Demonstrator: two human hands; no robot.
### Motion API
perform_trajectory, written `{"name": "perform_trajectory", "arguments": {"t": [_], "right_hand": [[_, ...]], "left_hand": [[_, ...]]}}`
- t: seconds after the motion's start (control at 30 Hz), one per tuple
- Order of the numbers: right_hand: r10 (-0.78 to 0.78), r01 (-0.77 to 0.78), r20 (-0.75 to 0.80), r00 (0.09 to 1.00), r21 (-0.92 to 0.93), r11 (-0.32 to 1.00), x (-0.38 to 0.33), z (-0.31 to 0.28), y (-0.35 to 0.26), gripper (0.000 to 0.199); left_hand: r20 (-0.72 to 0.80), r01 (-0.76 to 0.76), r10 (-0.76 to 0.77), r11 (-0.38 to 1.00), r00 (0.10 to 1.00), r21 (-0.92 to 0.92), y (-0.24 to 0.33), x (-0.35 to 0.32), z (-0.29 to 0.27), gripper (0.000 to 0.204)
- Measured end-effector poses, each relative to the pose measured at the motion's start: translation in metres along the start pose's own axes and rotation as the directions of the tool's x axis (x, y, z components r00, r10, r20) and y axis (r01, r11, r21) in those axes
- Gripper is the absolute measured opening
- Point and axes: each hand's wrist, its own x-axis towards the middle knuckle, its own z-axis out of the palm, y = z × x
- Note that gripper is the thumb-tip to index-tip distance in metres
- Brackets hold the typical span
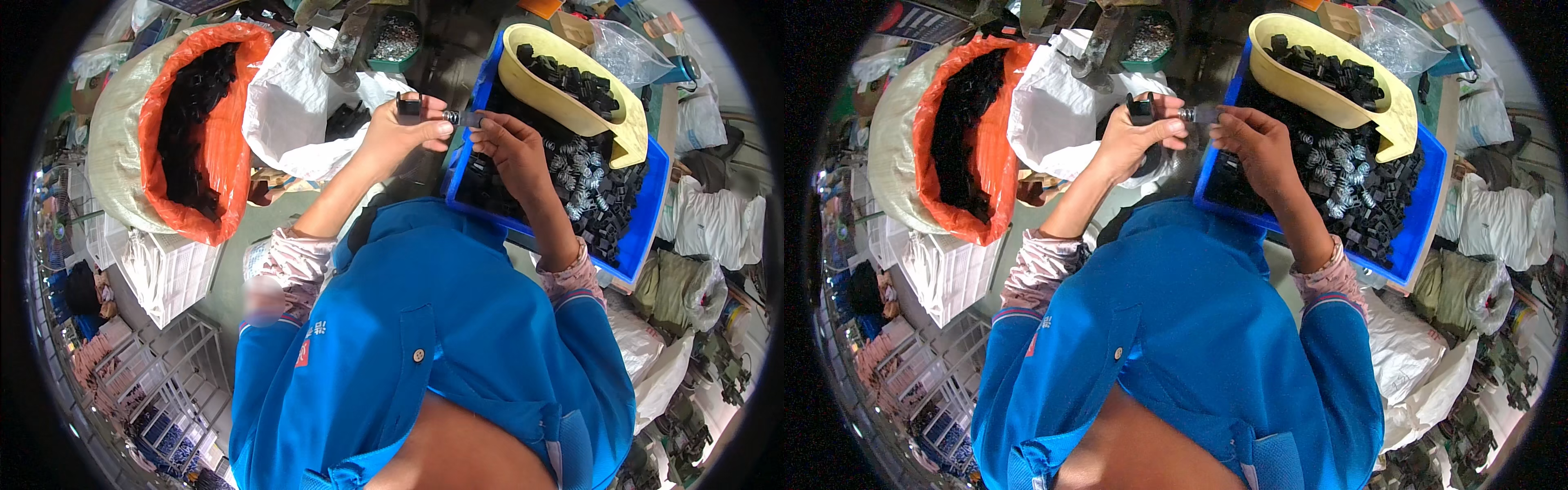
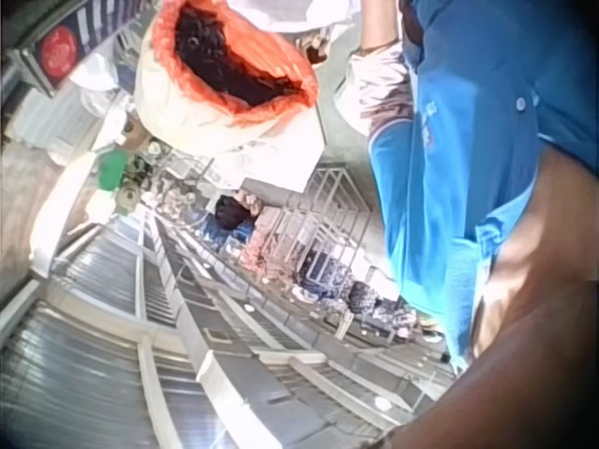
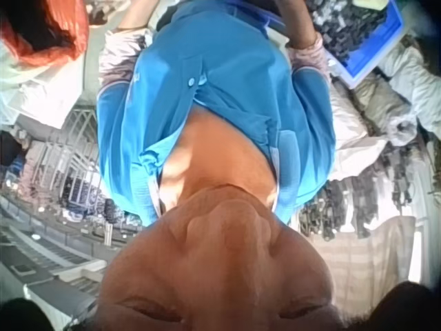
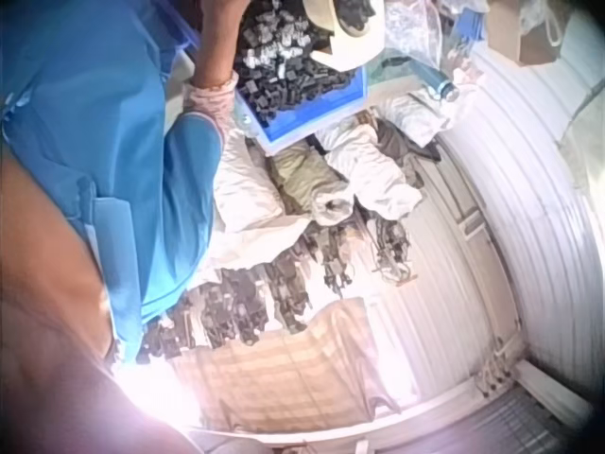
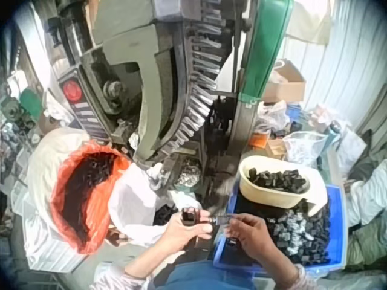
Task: The person repeatedly picks small black plastic parts and metal screws from a blue bin, joins them by hand, and places the assembled units into a large white sack. The process is continuous and repetitive throughout the clip.
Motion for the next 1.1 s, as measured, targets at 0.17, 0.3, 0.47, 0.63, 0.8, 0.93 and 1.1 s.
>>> {"name": "perform_trajectory", "arguments": {"t": [0.17, 0.3, 0.47, 0.63, 0.8, 0.93, 1.1], "right_hand": [[0.012, -0.015, 0.033, 0.999, 0.063, 0.998, 0.002, -0.016, -0.014, 0.031], [-0.025, 0.019, 0.100, 0.995, 0.058, 0.998, 0.005, -0.017, -0.035, 0.032], [-0.023, 0.021, 0.124, 0.992, 0.011, 1.000, 0.011, -0.013, -0.042, 0.032], [0.016, -0.017, 0.134, 0.991, 0.005, 1.000, 0.013, -0.011, -0.039, 0.031], [0.010, -0.010, 0.119, 0.993, -0.005, 1.000, 0.013, -0.008, -0.038, 0.023], [0.003, 0.004, 0.142, 0.990, -0.043, 0.999, 0.018, -0.006, -0.039, 0.024], [0.013, 0.008, 0.105, 0.994, -0.196, 0.980, 0.017, 0.001, -0.045, 0.021]], "left_hand": [[0.221, 0.336, -0.263, 0.836, 0.939, -0.434, 0.012, -0.006, -0.015, 0.037], [0.220, 0.304, -0.274, 0.946, 0.936, -0.113, 0.011, -0.017, -0.018, 0.033], [0.206, 0.333, -0.292, 0.920, 0.934, -0.205, 0.004, -0.029, -0.011, 0.032], [0.134, 0.256, -0.243, 0.962, 0.961, -0.095, 0.008, -0.028, -0.014, 0.026], [0.104, 0.193, -0.214, 0.964, 0.971, 0.182, 0.002, -0.032, -0.002, 0.034], [0.221, 0.236, -0.225, 0.972, 0.949, -0.021, 0.005, -0.033, -0.001, 0.044], [0.280, 0.229, -0.230, 0.973, 0.932, 0.036, 0.003, -0.030, -0.003, 0.040]]}}
